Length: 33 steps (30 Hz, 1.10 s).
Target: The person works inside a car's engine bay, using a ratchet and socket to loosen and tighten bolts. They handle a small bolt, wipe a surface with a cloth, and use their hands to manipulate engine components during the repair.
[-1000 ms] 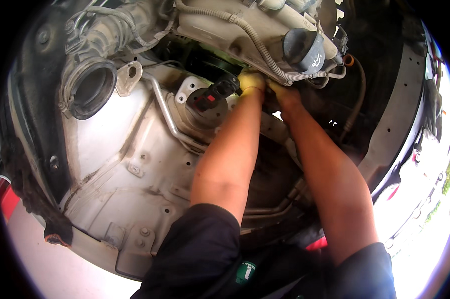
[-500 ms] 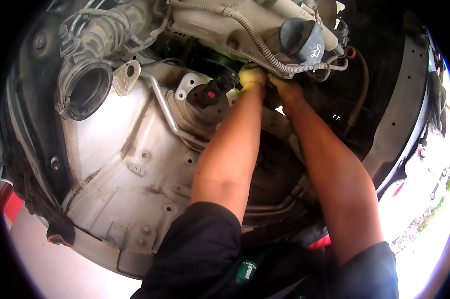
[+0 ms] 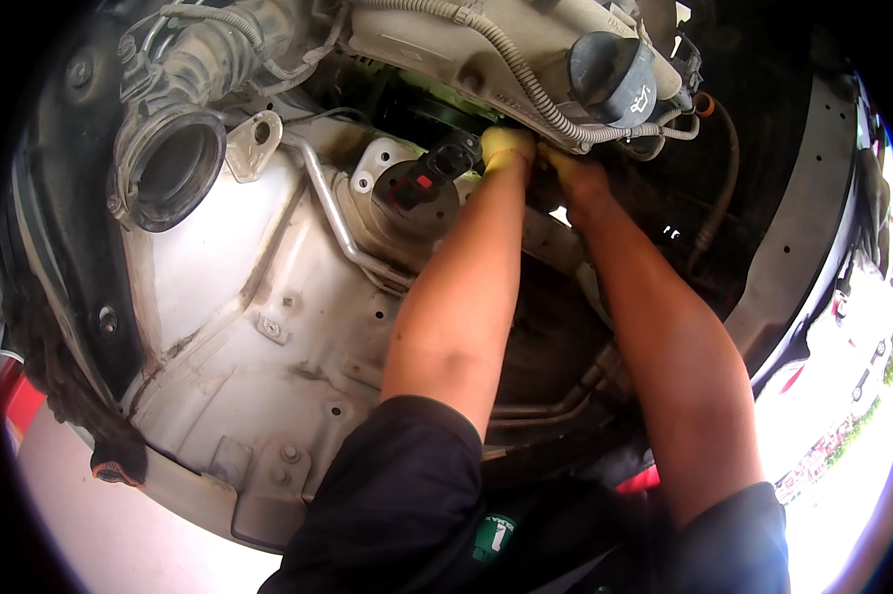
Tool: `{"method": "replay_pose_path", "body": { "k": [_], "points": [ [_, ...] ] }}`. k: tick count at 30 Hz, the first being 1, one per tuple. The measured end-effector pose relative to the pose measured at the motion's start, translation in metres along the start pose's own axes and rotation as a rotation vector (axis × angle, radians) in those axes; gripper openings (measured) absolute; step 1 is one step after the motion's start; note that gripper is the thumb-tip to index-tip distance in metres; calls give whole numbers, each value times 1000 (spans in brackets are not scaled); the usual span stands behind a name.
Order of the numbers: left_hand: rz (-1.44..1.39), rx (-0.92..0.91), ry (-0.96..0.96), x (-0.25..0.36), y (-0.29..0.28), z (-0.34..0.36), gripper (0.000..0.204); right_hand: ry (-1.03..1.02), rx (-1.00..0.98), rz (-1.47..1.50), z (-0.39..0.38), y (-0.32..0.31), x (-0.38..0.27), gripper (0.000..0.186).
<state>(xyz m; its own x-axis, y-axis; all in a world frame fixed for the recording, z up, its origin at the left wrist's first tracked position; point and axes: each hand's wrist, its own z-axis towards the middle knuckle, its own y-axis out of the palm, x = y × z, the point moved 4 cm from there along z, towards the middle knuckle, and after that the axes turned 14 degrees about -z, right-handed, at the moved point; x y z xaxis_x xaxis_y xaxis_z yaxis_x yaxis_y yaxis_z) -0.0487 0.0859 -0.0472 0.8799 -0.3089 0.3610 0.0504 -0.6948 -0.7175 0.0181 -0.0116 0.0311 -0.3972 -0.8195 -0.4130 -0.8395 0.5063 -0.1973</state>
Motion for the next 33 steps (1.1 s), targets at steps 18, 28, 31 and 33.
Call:
{"method": "replay_pose_path", "body": {
  "k": [18, 28, 31, 33],
  "points": [
    [-39, -227, 54, 20, -24, 4, 33, -61, -82, 46, 18, -8, 11, 45],
    [-228, -138, -234, 7, -13, 5, 27, 55, -198, 95, 32, -7, 20, 37],
    [10, -76, -154, 10, -8, 8, 30, 70, -206, 98, 33, -7, 14, 37],
    [-7, -126, -174, 6, -4, 13, 30, 62, -206, 103, 30, -5, 14, 37]
  ]
}}
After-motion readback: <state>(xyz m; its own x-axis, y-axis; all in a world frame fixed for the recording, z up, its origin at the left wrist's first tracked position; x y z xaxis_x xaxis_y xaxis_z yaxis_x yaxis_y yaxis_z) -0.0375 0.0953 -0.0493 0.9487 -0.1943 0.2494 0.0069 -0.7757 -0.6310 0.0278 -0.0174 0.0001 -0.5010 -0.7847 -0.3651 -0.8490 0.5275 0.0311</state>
